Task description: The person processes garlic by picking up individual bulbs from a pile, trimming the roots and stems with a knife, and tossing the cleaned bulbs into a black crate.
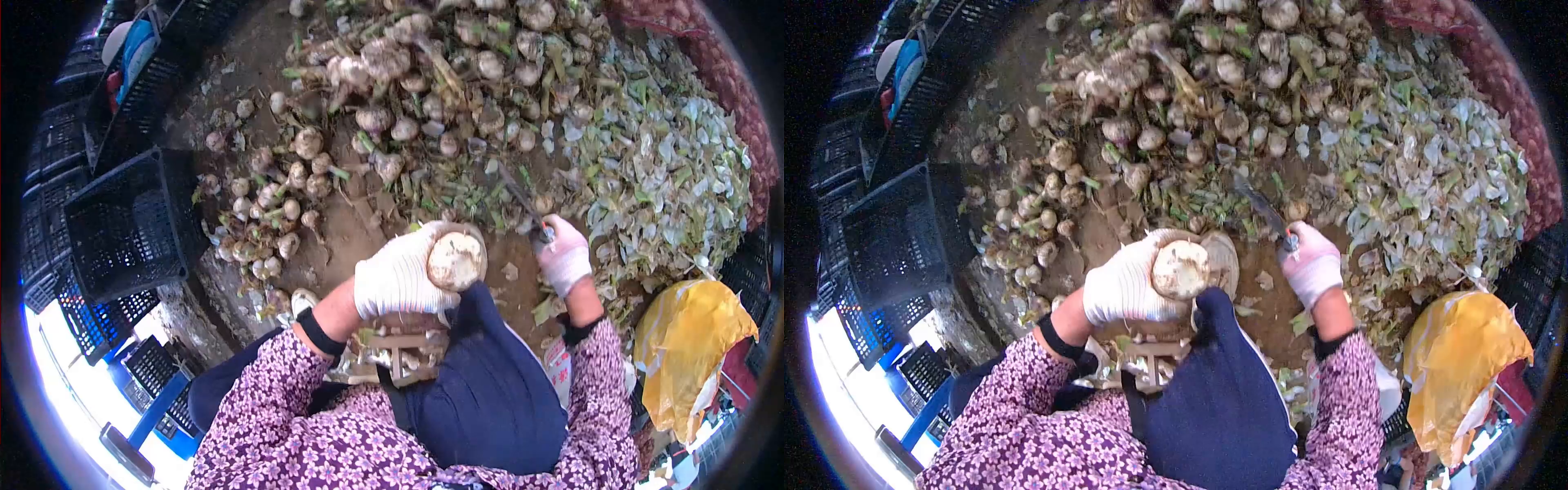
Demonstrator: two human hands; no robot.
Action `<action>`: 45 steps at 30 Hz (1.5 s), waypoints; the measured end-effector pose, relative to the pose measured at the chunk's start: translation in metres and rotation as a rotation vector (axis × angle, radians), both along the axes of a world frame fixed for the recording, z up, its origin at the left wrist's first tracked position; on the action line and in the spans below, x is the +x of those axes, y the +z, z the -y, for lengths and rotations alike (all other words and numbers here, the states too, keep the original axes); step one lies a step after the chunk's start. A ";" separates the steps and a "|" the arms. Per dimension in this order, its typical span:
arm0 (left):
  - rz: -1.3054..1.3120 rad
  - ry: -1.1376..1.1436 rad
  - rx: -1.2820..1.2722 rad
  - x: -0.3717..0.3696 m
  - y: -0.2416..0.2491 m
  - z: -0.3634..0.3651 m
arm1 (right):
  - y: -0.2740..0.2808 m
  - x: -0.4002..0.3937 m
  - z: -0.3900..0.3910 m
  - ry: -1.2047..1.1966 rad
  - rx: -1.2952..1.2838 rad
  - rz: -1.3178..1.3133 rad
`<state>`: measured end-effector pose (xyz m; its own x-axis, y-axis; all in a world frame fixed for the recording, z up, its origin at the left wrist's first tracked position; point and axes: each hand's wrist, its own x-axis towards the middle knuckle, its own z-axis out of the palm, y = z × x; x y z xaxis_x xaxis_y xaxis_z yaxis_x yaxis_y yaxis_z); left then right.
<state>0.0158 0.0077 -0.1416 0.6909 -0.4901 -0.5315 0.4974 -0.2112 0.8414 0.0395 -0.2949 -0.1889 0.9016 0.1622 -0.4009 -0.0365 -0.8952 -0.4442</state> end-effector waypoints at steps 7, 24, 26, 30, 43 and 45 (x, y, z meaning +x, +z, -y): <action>0.305 -0.235 0.366 0.007 0.018 0.007 | 0.047 0.007 -0.055 0.045 0.264 -0.135; 0.293 -0.429 1.749 0.044 0.044 -0.162 | -0.062 0.024 0.027 0.117 -0.219 0.074; 0.412 -0.168 1.506 0.040 0.038 -0.149 | -0.077 0.027 0.026 0.184 -0.240 -0.008; 0.564 -0.092 0.869 0.029 0.001 -0.080 | -0.060 0.021 -0.001 -0.137 0.073 -0.076; -0.099 0.176 0.186 0.010 -0.040 0.011 | 0.055 -0.003 -0.070 0.130 0.292 0.042; -0.006 0.299 -0.129 0.002 -0.043 0.007 | 0.057 -0.005 -0.080 0.337 0.116 0.042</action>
